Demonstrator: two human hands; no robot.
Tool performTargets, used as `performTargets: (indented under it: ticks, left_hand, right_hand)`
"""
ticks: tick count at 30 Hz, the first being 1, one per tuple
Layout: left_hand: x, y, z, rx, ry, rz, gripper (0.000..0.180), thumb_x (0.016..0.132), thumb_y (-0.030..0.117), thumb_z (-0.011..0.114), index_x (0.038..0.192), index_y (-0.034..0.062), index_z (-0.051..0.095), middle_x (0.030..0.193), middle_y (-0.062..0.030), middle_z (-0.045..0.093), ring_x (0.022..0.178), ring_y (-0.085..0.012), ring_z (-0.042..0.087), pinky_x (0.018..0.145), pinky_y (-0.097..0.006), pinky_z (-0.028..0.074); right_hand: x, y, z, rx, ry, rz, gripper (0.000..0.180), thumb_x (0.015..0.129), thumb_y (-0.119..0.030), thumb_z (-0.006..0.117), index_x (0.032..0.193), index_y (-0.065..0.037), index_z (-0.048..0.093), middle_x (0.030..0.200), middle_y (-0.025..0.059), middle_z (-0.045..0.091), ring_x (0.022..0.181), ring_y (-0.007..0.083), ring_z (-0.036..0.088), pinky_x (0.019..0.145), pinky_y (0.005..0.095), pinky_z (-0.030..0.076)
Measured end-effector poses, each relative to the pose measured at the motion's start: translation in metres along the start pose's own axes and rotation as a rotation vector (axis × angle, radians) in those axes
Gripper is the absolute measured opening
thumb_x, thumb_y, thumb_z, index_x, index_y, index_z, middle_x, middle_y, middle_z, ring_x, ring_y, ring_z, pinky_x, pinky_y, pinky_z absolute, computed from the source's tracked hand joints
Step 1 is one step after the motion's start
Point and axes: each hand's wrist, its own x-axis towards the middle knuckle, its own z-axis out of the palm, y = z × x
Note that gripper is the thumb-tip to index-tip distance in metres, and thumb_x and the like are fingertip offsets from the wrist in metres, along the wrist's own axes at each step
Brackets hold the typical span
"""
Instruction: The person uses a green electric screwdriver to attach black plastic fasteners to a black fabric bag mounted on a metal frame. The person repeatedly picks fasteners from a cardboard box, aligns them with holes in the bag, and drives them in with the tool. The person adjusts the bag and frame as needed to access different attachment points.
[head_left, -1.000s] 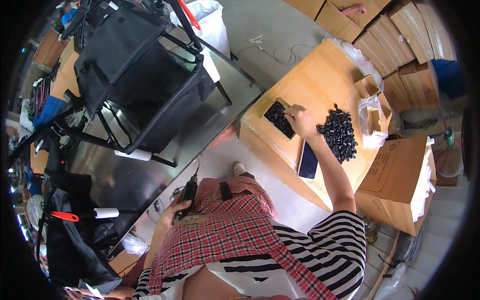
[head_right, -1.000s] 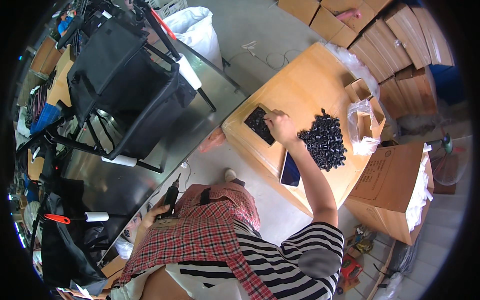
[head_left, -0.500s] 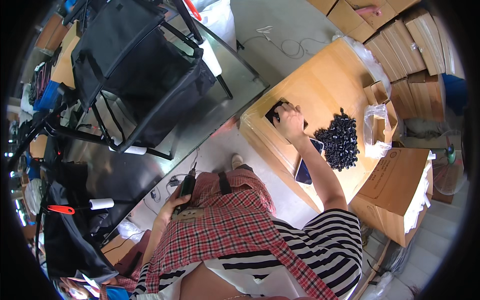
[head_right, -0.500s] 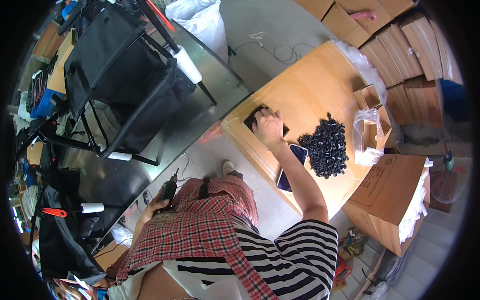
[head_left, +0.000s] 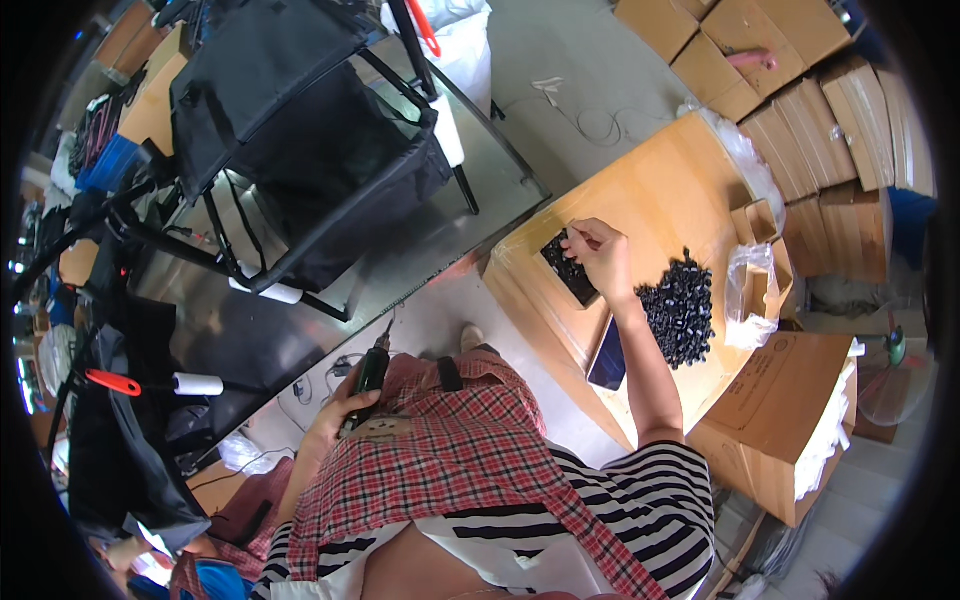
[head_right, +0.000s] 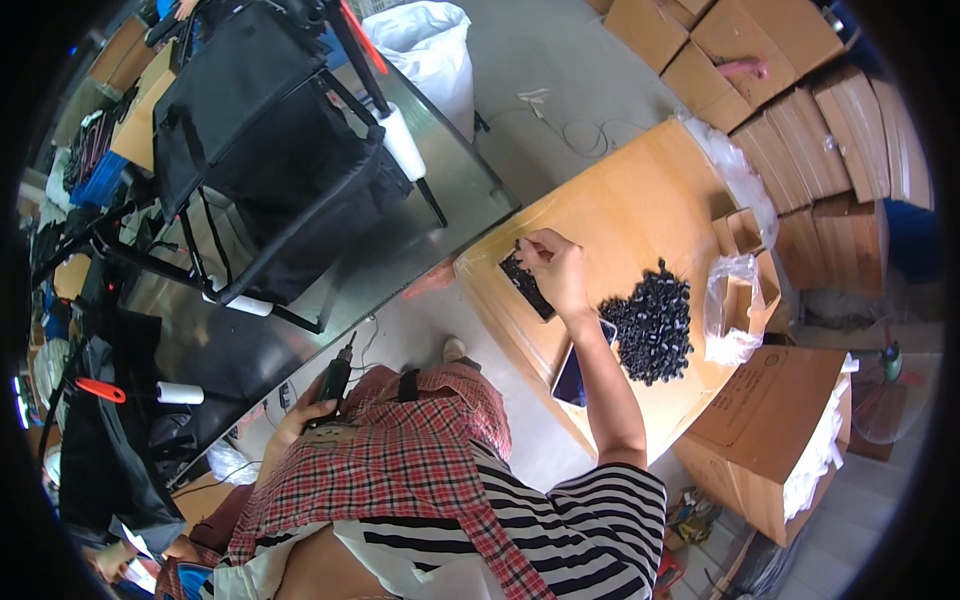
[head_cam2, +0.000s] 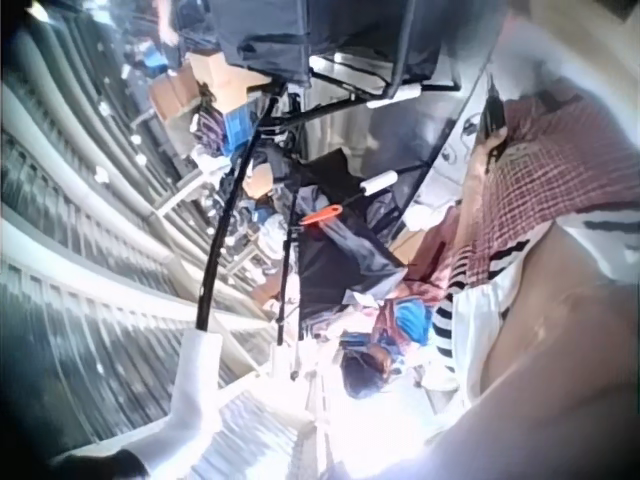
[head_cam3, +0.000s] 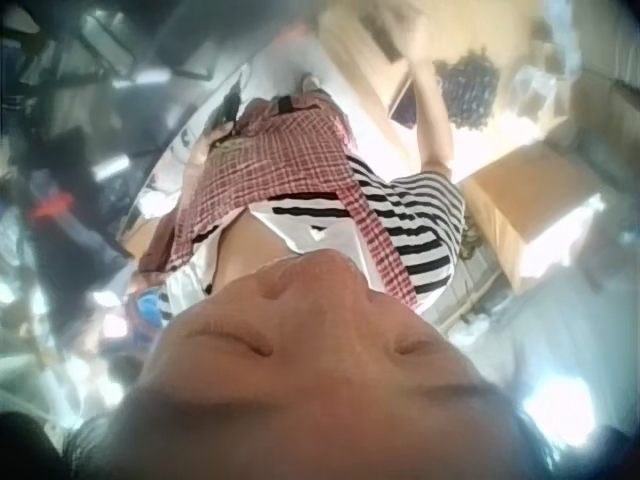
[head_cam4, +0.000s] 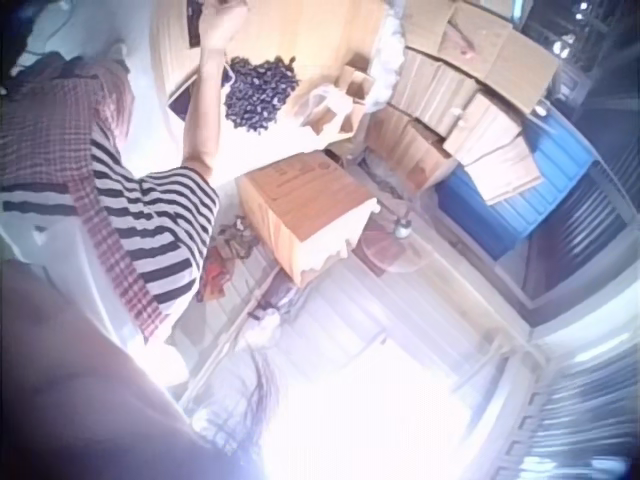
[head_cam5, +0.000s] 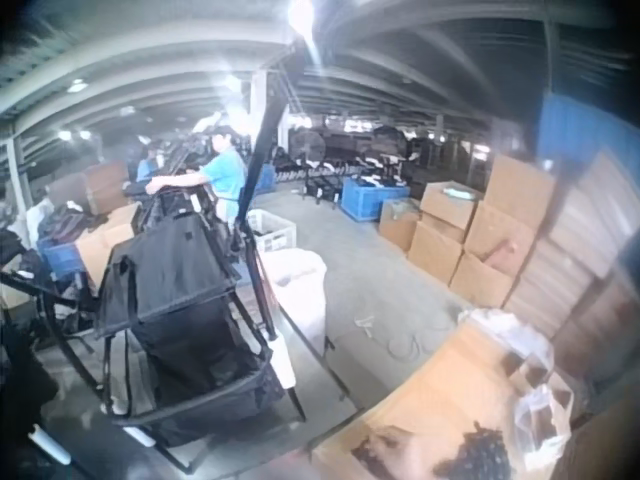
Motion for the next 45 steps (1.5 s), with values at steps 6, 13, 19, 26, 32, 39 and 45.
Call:
performTargets:
  ticks: [6,13,19,26,32,39,45]
  left_hand:
    - [-0.057,0.086,0.044,-0.070,-0.371,0.227,0.123,0.065,0.021,0.087,0.162,0.0117,0.012,0.117,-0.0121,0.058,0.090,-0.0176,0.061,0.078,-0.026,0.050]
    - [-0.104,0.107,0.054,0.104,-0.370,0.704,0.126,0.068,0.007,0.088,0.163,0.0160,0.005,0.104,-0.0056,0.059,0.087,-0.0131,0.057,0.078,-0.027,0.048]
    - [-0.119,0.088,0.019,0.028,-0.283,0.827,0.130,0.066,0.005,0.088,0.162,0.0132,0.002,0.108,-0.0071,0.061,0.089,-0.0132,0.060,0.074,-0.026,0.051]
    - [-0.117,0.087,-0.029,-0.172,-0.475,0.868,0.127,0.070,0.006,0.086,0.163,0.0181,0.000,0.106,-0.0105,0.057,0.081,-0.0147,0.058,0.066,-0.026,0.052]
    - [-0.106,0.088,-0.063,-0.634,-0.933,0.669,0.130,0.067,0.014,0.086,0.162,0.0233,-0.003,0.089,-0.0135,0.051,0.054,-0.0157,0.056,0.047,-0.025,0.046]
    - [-0.094,0.089,-0.111,-0.652,-1.144,0.710,0.135,0.064,-0.001,0.085,0.162,0.0235,-0.004,0.094,-0.0198,0.049,0.068,-0.0186,0.050,0.048,-0.026,0.042]
    - [-0.103,0.109,-0.141,-0.742,-0.971,0.841,0.137,0.060,-0.002,0.085,0.162,0.0254,-0.004,0.095,-0.0234,0.050,0.057,-0.0217,0.051,0.045,-0.030,0.042]
  right_hand:
    - [0.007,-0.111,0.055,1.202,-0.817,0.282,0.018,0.097,-0.012,0.065,0.107,0.002,0.064,0.074,0.0055,0.061,0.064,0.0125,0.054,0.059,0.0257,0.043]
    - [-0.007,-0.186,0.153,1.465,-1.434,0.420,0.019,0.098,-0.014,0.061,0.107,0.003,0.056,0.074,0.0013,0.049,0.062,0.0101,0.047,0.058,0.0248,0.038]
    - [-0.014,-0.215,0.211,1.377,-1.581,0.537,0.022,0.097,-0.013,0.064,0.109,0.004,0.057,0.074,0.0018,0.051,0.062,0.0101,0.049,0.057,0.0251,0.039]
    - [-0.013,-0.245,0.260,1.267,-1.671,0.475,0.017,0.098,-0.012,0.061,0.106,0.001,0.054,0.073,0.0003,0.048,0.061,0.0080,0.047,0.054,0.0231,0.041]
    - [-0.010,-0.279,0.293,1.092,-1.710,0.281,0.024,0.095,-0.017,0.068,0.102,0.003,0.057,0.069,0.0041,0.049,0.061,0.0117,0.047,0.050,0.0251,0.039]
    - [-0.014,-0.347,0.303,0.424,-1.652,-0.181,0.018,0.090,-0.004,0.070,0.101,0.010,0.065,0.079,0.0174,0.069,0.067,0.0213,0.069,0.059,0.0302,0.056]
    - [-0.020,-0.372,0.336,0.530,-1.470,-0.040,0.017,0.098,-0.004,0.060,0.109,0.008,0.063,0.080,0.0163,0.066,0.066,0.0193,0.063,0.055,0.0294,0.051]
